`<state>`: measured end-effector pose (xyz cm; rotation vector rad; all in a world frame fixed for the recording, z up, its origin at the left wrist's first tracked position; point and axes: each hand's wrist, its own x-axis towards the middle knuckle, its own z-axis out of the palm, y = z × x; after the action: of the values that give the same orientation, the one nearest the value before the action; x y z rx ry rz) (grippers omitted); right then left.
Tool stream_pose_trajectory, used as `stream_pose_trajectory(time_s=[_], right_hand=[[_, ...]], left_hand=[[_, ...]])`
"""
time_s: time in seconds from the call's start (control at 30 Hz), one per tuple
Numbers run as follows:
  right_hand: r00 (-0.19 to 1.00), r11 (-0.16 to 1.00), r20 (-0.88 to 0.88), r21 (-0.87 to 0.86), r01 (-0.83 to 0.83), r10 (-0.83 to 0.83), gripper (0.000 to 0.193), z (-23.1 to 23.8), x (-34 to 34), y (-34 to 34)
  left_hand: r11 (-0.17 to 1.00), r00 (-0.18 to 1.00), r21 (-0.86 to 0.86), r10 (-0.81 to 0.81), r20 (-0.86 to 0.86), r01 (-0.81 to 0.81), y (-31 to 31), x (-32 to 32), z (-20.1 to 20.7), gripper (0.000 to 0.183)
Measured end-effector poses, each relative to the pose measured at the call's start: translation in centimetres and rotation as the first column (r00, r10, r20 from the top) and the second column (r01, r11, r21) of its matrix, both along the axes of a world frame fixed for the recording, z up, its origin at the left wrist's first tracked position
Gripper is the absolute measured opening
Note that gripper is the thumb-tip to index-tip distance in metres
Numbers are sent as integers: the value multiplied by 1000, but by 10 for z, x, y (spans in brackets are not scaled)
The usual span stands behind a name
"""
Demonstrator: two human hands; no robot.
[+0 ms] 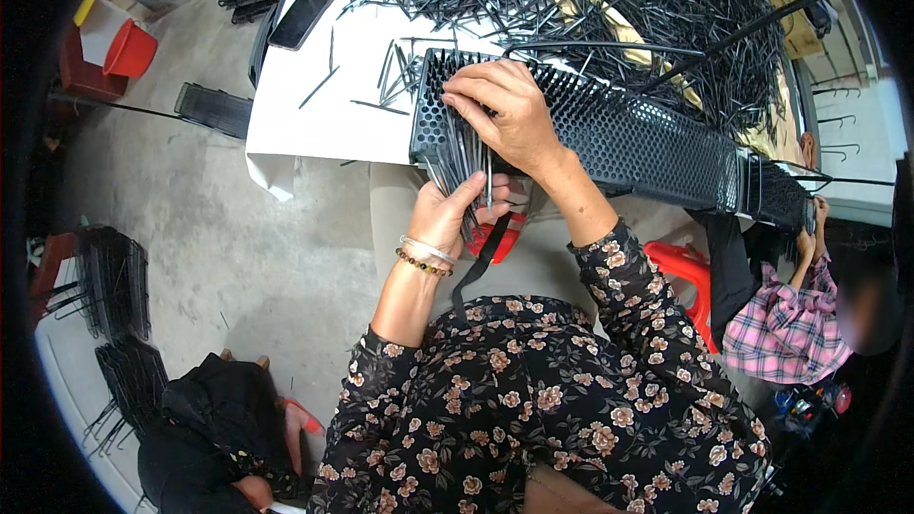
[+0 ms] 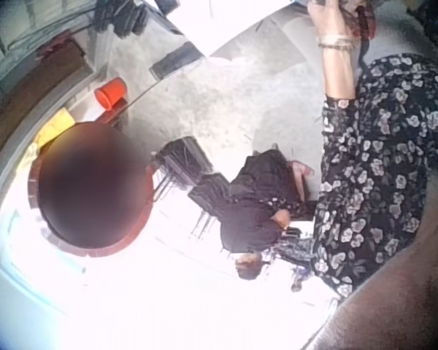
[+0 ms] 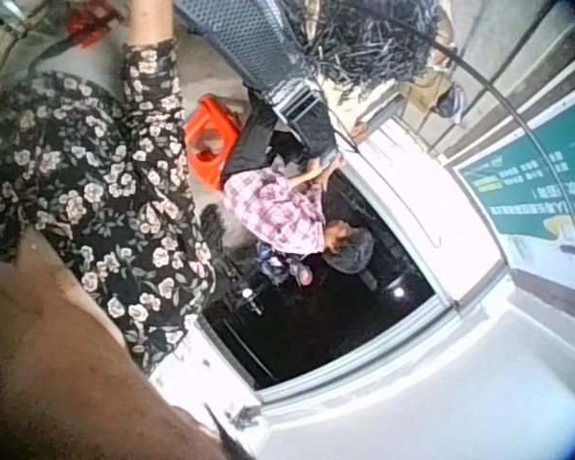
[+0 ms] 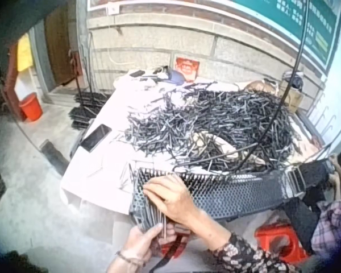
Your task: The person is inserting black cable ties into a perforated metal grid component.
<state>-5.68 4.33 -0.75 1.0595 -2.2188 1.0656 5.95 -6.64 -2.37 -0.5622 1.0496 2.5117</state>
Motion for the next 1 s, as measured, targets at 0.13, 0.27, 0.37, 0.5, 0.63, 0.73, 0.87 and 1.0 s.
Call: stream_pose_trajectory(time_s=[0.13,0.27,0.37,0.5,0.63,0.73,0.87,1.0], right_hand=[[998,998,3,-6,66,-66,10,-1,-3,-2],[997,999,80,36,-6,3,13,1,-2,-3],[985,993,163,-92,71,-55,13,8,1,2],[889,978,448,-122,168,-97,16,19,12,18],[660,977,737,1,214,-146,27,24,30,33],[501,992,864,-21,127,-46,28,23,42,36],[389,994,921,-60,92,19,25,21,46,38],[350,987,937,-64,147,9,25,17,47,39]], left_hand=[[1000,998,-14,-22,57,23,-2,-4,-4,21],[998,999,-36,-45,-1,45,-1,1,-6,21],[999,998,-36,-12,59,14,-2,2,-7,21],[997,999,-64,-44,9,45,-4,1,-6,23],[998,999,-61,-34,-17,33,-4,1,2,23],[995,997,-91,-40,-72,33,-3,3,8,24],[994,998,-105,-41,-48,36,-3,4,8,23],[992,1000,-121,-22,-17,19,-4,3,1,24]])
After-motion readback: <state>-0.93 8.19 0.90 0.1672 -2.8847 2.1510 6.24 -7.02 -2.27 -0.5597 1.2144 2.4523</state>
